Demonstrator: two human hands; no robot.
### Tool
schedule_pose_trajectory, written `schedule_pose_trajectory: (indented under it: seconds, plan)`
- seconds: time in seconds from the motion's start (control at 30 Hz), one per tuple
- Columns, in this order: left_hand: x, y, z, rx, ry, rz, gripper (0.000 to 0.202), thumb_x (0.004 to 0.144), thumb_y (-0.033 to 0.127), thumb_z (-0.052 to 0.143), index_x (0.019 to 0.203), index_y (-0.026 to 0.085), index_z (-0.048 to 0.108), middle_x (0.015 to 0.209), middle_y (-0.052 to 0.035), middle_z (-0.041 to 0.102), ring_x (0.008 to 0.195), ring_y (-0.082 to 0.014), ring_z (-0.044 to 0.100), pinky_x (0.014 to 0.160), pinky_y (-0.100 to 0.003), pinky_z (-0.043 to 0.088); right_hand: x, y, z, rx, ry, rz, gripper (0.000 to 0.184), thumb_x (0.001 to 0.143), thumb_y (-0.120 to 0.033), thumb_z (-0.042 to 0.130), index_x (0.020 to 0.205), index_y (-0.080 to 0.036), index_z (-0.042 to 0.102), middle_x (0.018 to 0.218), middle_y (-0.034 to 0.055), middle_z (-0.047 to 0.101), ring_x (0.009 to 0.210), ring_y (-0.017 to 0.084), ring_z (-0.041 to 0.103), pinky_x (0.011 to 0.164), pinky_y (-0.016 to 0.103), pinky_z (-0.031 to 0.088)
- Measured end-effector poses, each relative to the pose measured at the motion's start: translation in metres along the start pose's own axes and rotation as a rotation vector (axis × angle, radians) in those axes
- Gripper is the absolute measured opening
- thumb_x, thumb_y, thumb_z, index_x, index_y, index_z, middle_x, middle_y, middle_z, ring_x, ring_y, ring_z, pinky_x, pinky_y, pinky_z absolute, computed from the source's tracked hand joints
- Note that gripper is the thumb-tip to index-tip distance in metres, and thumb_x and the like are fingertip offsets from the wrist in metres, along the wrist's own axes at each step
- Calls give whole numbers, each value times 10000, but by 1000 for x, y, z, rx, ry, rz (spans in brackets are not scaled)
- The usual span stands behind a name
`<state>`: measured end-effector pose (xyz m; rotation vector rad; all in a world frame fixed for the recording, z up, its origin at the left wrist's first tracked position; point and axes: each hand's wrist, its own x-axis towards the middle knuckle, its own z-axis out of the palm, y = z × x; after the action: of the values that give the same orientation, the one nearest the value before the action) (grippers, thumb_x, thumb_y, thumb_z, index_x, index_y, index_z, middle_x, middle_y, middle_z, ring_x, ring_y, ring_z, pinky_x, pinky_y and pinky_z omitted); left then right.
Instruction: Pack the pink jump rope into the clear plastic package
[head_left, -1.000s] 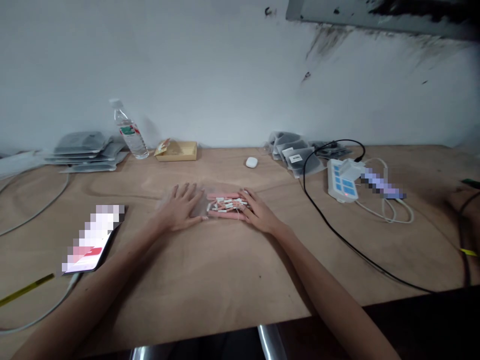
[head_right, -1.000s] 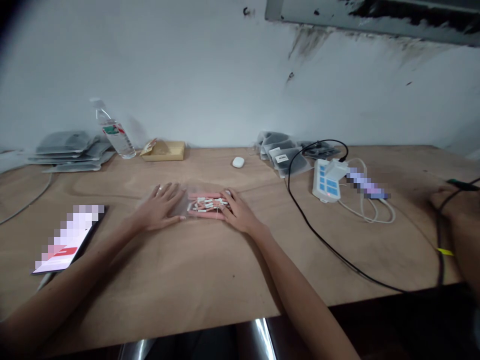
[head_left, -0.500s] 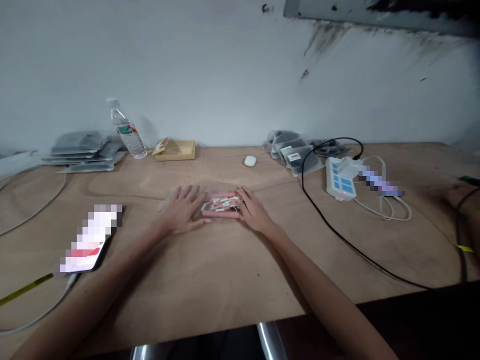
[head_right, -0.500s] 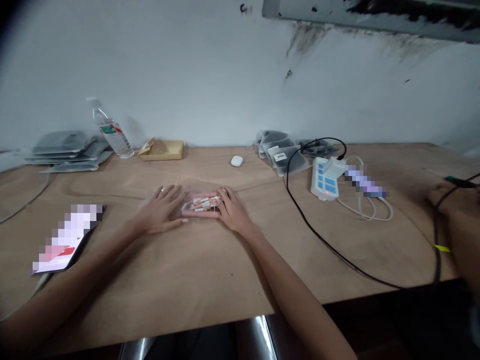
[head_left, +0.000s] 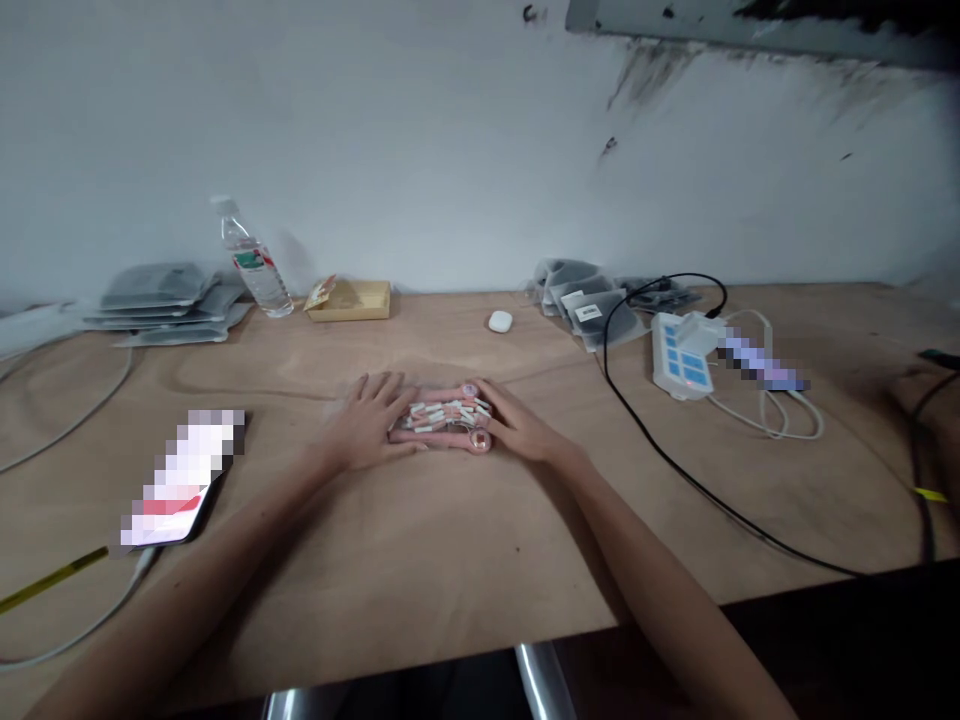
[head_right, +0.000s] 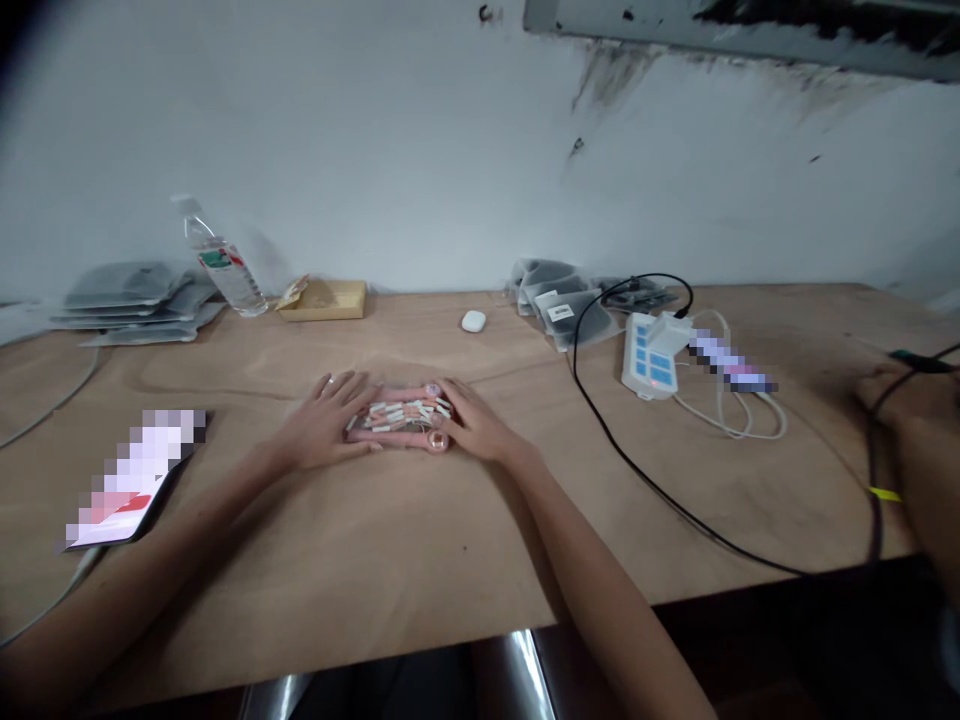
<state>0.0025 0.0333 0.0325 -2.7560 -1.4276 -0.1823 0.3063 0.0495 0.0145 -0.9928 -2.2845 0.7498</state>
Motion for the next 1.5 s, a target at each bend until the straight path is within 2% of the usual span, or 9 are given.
schedule_pose_trajectory:
  seconds: [0.1, 0.27, 0.37, 0.5, 0.67, 0.9, 1.13, 1.3, 1.5]
  plan:
    - [0, -5, 0, -1, 4, 17, 907, 863, 793, 471, 1539, 194, 387, 1628, -190, 312, 1490, -420, 285, 1193, -636, 191, -8, 17, -19, -88, -43, 60, 956, 767, -733, 711, 1530, -233, 424, 1575, 165, 422, 1506, 397, 281, 1185, 615, 305]
    - [0, -9, 0, 4, 7, 30, 909, 866, 799, 458, 1534, 185, 403, 1622, -203, 317, 1489, -428, 286, 1195, -631, 186, -10, 35, -22, -195, -104, 84, 1115, 634, -747, 804, 1554, -261, 406, 1620, 165, 348, 1524, 430, 202, 1193, 666, 231]
    - [-1, -8, 0, 17, 11, 37, 888, 880, 786, 447, 1539, 194, 395, 1623, -203, 313, 1486, -438, 286, 1187, -643, 191, -7, 33, -18, -271, -115, 60, 1085, 665, -741, 788, 1554, -246, 412, 1627, 176, 321, 1522, 430, 209, 1199, 663, 209]
    - [-1, -6, -2, 19, 16, 67, 871, 891, 772, 441, 1536, 188, 395, 1604, -203, 348, 1473, -438, 303, 1177, -649, 204, -2, 29, -13, -313, -91, 22, 991, 723, -702, 773, 1526, -209, 464, 1590, 192, 389, 1499, 414, 289, 1197, 628, 248]
    - [-1, -2, -2, 9, 38, 91, 854, 883, 770, 461, 1509, 191, 431, 1583, -204, 377, 1452, -424, 337, 1173, -631, 220, 4, 23, 0, -313, -50, -31, 956, 713, -664, 811, 1514, -258, 481, 1563, 157, 448, 1467, 398, 360, 1185, 603, 288]
    - [-2, 6, 0, 22, 32, 57, 844, 903, 758, 436, 1531, 196, 396, 1591, -210, 359, 1452, -431, 335, 1165, -639, 219, 8, 7, 17, -358, -25, 16, 914, 761, -697, 750, 1515, -256, 480, 1578, 175, 419, 1451, 387, 384, 1176, 584, 311]
    - [-2, 12, -4, 50, 21, 49, 820, 927, 738, 402, 1542, 195, 383, 1596, -209, 350, 1447, -439, 340, 1162, -647, 222, 8, -6, 25, -437, -98, 70, 881, 889, -716, 578, 1581, -216, 359, 1651, 159, 278, 1515, 396, 257, 1225, 572, 230]
    - [-2, 12, -4, 62, 2, 54, 831, 924, 744, 406, 1549, 198, 367, 1602, -207, 341, 1460, -421, 331, 1176, -626, 216, 7, -3, 19, -413, -160, 76, 830, 956, -708, 456, 1613, -238, 268, 1681, 126, 184, 1548, 369, 155, 1243, 558, 194]
    - [-2, 13, -5, 69, -14, 53, 857, 918, 756, 404, 1555, 185, 361, 1615, -217, 314, 1473, -442, 301, 1178, -638, 200, 4, 5, 8, -418, -157, 40, 840, 921, -730, 507, 1596, -270, 315, 1685, 123, 176, 1552, 358, 148, 1229, 558, 225]
